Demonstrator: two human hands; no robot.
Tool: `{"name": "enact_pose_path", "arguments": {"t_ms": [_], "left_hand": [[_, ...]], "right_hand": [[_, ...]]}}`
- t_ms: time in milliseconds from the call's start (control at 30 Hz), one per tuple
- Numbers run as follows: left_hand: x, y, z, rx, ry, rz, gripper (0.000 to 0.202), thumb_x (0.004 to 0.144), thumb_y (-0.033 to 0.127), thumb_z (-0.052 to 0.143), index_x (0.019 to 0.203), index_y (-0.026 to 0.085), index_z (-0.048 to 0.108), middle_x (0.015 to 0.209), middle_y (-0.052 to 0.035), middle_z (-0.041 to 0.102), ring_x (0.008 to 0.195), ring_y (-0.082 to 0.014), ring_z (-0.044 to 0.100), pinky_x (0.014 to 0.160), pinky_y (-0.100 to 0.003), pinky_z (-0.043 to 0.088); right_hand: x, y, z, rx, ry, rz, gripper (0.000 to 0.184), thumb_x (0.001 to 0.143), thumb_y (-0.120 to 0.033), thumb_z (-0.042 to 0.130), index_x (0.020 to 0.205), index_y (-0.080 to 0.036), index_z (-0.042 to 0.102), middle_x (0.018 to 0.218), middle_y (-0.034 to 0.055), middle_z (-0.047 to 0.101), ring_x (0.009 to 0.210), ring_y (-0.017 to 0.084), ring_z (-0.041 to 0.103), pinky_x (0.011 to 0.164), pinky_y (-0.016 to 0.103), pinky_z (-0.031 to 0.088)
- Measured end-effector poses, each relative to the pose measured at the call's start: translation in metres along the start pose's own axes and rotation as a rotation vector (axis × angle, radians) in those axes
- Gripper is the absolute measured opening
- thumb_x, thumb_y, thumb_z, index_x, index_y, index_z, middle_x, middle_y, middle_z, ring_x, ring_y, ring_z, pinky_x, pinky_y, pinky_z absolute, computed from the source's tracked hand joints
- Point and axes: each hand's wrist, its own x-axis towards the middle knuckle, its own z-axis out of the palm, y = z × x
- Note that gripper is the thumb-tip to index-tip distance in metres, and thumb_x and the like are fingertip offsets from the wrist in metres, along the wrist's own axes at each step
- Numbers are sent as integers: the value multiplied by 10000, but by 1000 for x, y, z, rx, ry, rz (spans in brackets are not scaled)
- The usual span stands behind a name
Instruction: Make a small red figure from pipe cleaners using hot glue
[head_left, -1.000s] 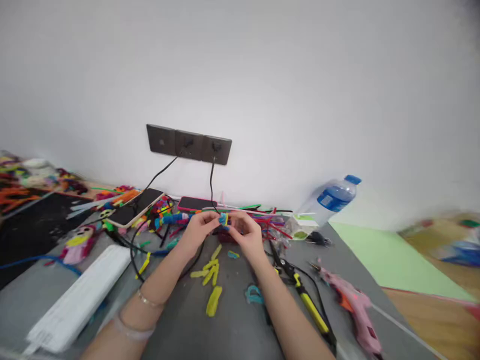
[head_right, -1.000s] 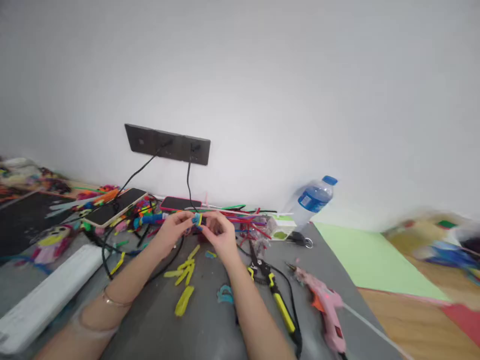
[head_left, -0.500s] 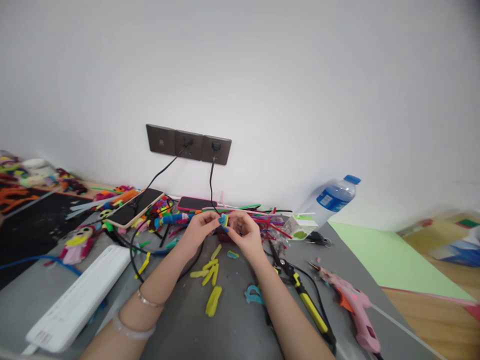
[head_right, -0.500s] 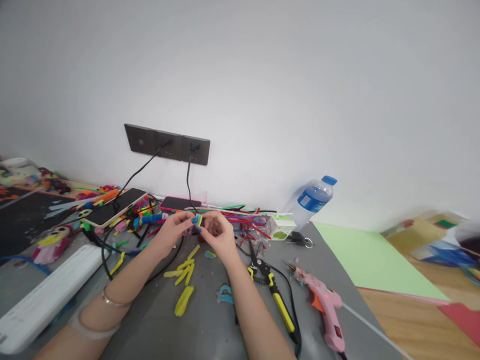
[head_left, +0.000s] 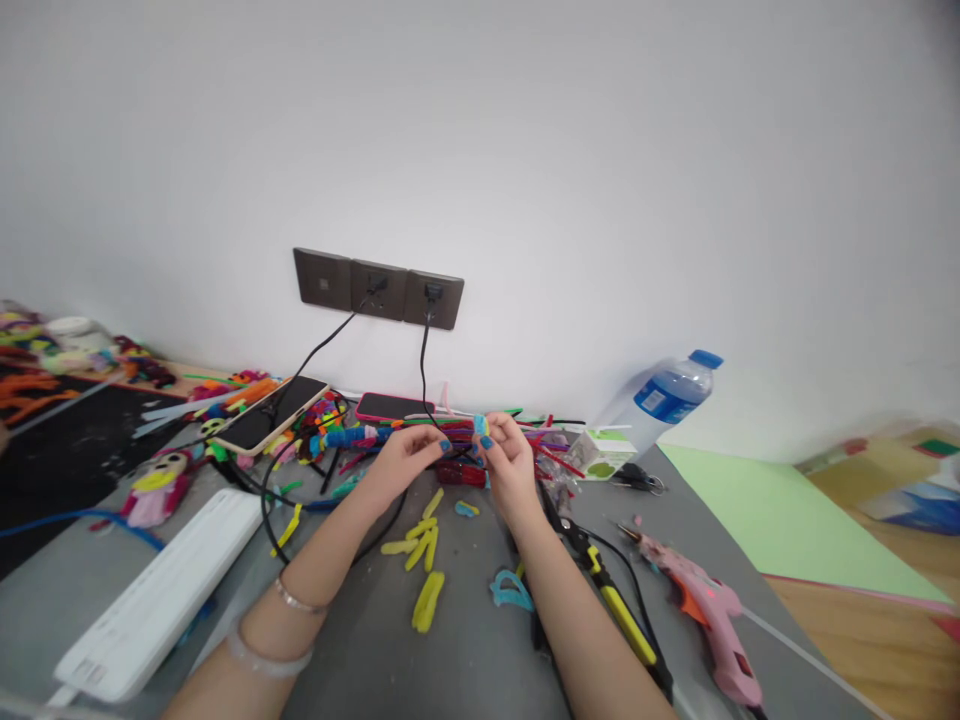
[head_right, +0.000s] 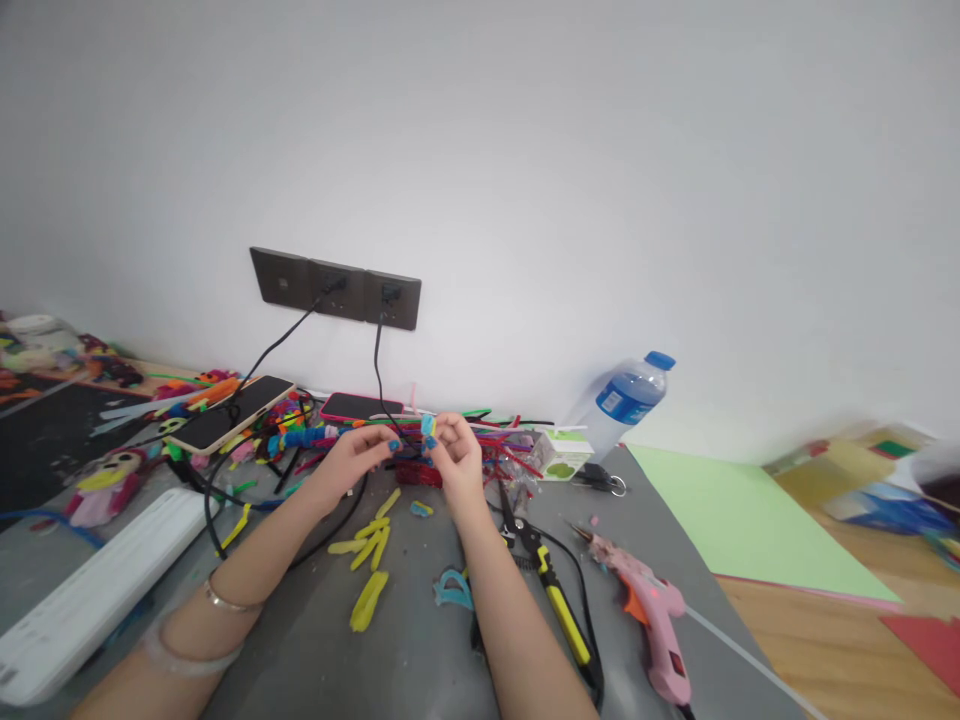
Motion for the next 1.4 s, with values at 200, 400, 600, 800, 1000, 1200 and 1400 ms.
{"name": "enact_pose_path", "arguments": {"t_ms": [200, 400, 600, 800, 1000, 1200, 1400], "left_hand": [[-10, -12, 9, 676, -146, 268, 374, 766, 178, 639, 1139, 195, 659, 1133, -83, 621, 1067, -247, 555, 952, -391, 467], [-9, -22, 10, 913, -165, 218, 299, 778, 134, 635, 1073, 162, 673, 1159, -100, 621, 1106, -281, 537, 986, -433, 453], [-5, -15, 8, 644, -33, 178, 231, 748, 138, 656, 970, 200, 675, 962, -64, 695, 913, -242, 618, 836, -360, 472], [-1, -17, 10, 191, 140, 123, 206, 715, 266, 730, 885, 202, 633, 905, -51, 706, 861, -220, 646, 747, -295, 462], [0, -7, 16, -398, 14, -228, 402, 770, 510, 658, 966, 160, 629, 916, -98, 741, 687, -159, 648, 550, -222, 406], [0, 2, 16, -655, 9, -277, 292, 741, 369, 707, 929, 147, 676, 891, -87, 738, 677, -141, 646, 533, -210, 430], [0, 6, 16, -724, 34, -258, 250, 694, 195, 754, 928, 173, 666, 863, -39, 714, 756, -147, 668, 607, -223, 498]], "right_hand": [[2, -5, 0, 102, 99, 47, 306, 763, -447, 706, 885, -231, 526, 566, -64, 465, 495, 108, 375, 471, 237, 284], [3, -5, 0, 67, 120, 31, 240, 813, -429, 632, 826, -233, 494, 566, -62, 447, 488, 110, 361, 467, 246, 273], [3, -4, -2, 5, 187, -61, 231, 840, -438, 601, 854, -231, 500, 577, -62, 442, 494, 109, 362, 472, 244, 277], [-1, -5, -2, -148, 265, -177, 299, 840, -491, 618, 920, -235, 484, 582, -65, 433, 497, 109, 369, 478, 241, 284], [-2, -7, 0, -201, 172, -160, 294, 842, -481, 629, 921, -237, 485, 632, -47, 462, 528, 121, 410, 501, 248, 324], [-3, -4, 3, -206, 43, -141, 278, 842, -435, 655, 946, -223, 509, 756, -5, 551, 648, 139, 510, 581, 255, 389], [-7, -1, 4, -288, -44, -143, 207, 863, -354, 629, 977, -223, 517, 748, -6, 550, 614, 131, 487, 539, 249, 378]]}}
